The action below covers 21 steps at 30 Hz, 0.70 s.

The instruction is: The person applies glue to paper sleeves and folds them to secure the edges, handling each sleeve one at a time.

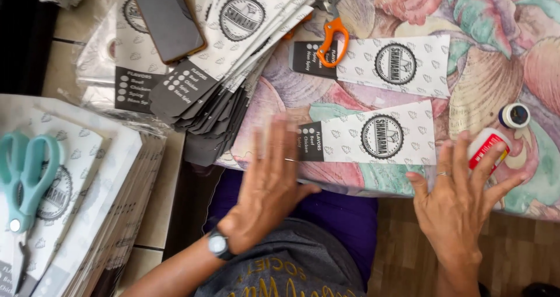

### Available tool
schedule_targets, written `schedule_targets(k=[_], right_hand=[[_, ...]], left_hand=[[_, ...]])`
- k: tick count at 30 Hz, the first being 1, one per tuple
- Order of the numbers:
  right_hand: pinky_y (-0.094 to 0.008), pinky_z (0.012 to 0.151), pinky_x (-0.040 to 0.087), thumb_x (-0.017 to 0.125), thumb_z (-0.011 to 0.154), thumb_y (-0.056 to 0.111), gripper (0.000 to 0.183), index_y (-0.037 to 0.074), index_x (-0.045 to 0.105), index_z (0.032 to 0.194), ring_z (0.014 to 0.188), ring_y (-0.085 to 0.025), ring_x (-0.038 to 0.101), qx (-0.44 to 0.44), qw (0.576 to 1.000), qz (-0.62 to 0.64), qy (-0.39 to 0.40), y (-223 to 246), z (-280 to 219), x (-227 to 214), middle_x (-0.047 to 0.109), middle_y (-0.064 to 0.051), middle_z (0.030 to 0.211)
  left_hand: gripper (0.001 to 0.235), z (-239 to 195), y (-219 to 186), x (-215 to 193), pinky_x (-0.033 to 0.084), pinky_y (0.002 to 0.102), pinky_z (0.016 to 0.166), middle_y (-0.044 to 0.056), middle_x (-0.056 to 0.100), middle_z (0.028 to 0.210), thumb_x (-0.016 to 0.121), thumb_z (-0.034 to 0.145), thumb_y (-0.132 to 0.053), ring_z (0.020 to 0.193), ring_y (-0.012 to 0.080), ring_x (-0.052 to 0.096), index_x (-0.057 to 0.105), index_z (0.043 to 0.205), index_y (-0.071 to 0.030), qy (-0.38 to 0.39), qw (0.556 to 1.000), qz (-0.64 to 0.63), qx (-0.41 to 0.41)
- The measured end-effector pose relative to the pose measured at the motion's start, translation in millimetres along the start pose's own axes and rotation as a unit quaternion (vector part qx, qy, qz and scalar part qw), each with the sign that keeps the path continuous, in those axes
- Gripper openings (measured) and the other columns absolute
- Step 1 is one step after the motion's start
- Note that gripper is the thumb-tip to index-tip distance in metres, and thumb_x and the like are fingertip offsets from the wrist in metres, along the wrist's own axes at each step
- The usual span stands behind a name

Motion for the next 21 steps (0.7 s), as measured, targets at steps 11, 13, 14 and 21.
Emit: schedule_targets(k=[11, 13, 14, 21], right_hand=[[-0.055, 0.123, 0.035, 0.064, 0.1, 0.019, 0.059, -0.01, 0.054, 0.151, 0.147, -0.044, 0.047, -0.151, 0.987, 0.043, 0.04, -19, 133, 20, 0.046, -0.031, 0.162], [-0.048, 0.123, 0.039, 0.065, 0.099, 0.02, 0.058, -0.008, 0.057, 0.149, 0.148, -0.036, 0.049, -0.178, 0.983, 0.036, 0.038, -19, 146, 21, 0.051, -0.027, 0.16], [-0.044, 0.125, 0.031, 0.057, 0.1, 0.012, 0.051, 0.002, 0.056, 0.149, 0.149, -0.035, 0.045, -0.124, 0.976, 0.151, 0.095, -17, 150, 20, 0.051, -0.024, 0.158], [-0.049, 0.088, 0.068, 0.07, 0.075, -0.024, 0.067, -0.003, 0.066, 0.138, 0.125, -0.041, 0.072, -0.296, 0.953, -0.052, -0.017, -23, 146, 46, 0.071, -0.024, 0.137]], left_hand=[[0.019, 10, -2, -8, 0.047, 0.043, 0.061, 0.007, 0.061, 0.08, 0.054, 0.099, -0.005, 0.072, 0.0282, 0.059, 0.057, 0.118, -0.006, -0.043, 0.925, -0.361, 0.109], [0.01, 17, 30, -17, 0.049, 0.047, 0.048, 0.007, 0.066, 0.071, 0.054, 0.098, -0.003, 0.06, 0.0314, 0.065, 0.057, 0.103, -0.011, 0.06, 0.884, -0.459, 0.073], [0.011, 23, 53, -21, 0.046, 0.046, 0.052, 0.007, 0.063, 0.066, 0.058, 0.098, -0.01, 0.056, 0.0333, 0.063, 0.056, 0.109, -0.012, 0.043, 0.864, -0.501, 0.016], [0.008, 70, 155, 13, 0.037, 0.052, 0.051, 0.02, 0.068, 0.086, 0.057, 0.093, -0.002, 0.059, 0.0433, 0.059, 0.055, 0.098, -0.007, -0.146, 0.883, -0.37, -0.25]])
Point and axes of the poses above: each hand's wrist, its own z-axis towards the middle knuckle, its own x-axis out of the palm, y = z × x, the point moved 1 cm from there along z, towards the middle knuckle
